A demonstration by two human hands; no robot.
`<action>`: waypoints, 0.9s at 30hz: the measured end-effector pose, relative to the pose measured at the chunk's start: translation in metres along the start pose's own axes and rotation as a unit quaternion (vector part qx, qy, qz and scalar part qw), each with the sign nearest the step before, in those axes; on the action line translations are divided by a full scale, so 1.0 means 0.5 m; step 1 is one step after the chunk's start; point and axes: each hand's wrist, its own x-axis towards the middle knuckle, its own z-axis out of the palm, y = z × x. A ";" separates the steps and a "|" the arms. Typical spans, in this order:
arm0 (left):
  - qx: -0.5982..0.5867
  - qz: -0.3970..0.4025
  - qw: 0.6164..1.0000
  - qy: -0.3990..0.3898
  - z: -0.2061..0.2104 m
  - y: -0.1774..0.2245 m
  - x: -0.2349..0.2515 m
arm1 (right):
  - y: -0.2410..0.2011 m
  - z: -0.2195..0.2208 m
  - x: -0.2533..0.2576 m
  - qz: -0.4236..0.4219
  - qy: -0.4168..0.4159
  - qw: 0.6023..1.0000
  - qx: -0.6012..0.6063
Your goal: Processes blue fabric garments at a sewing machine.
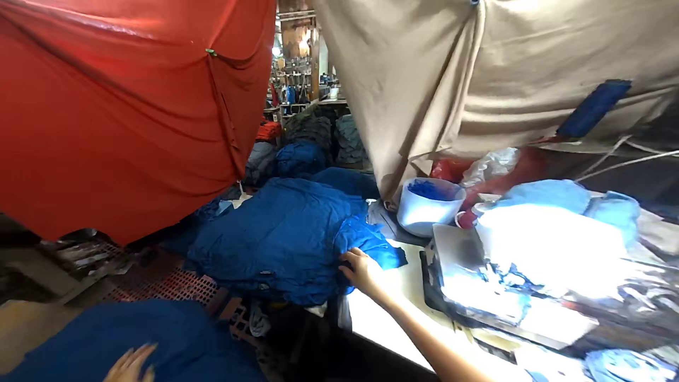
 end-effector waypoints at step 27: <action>-0.146 0.210 0.932 0.255 -0.297 0.506 0.493 | -0.015 -0.301 0.154 0.027 0.206 0.880 0.427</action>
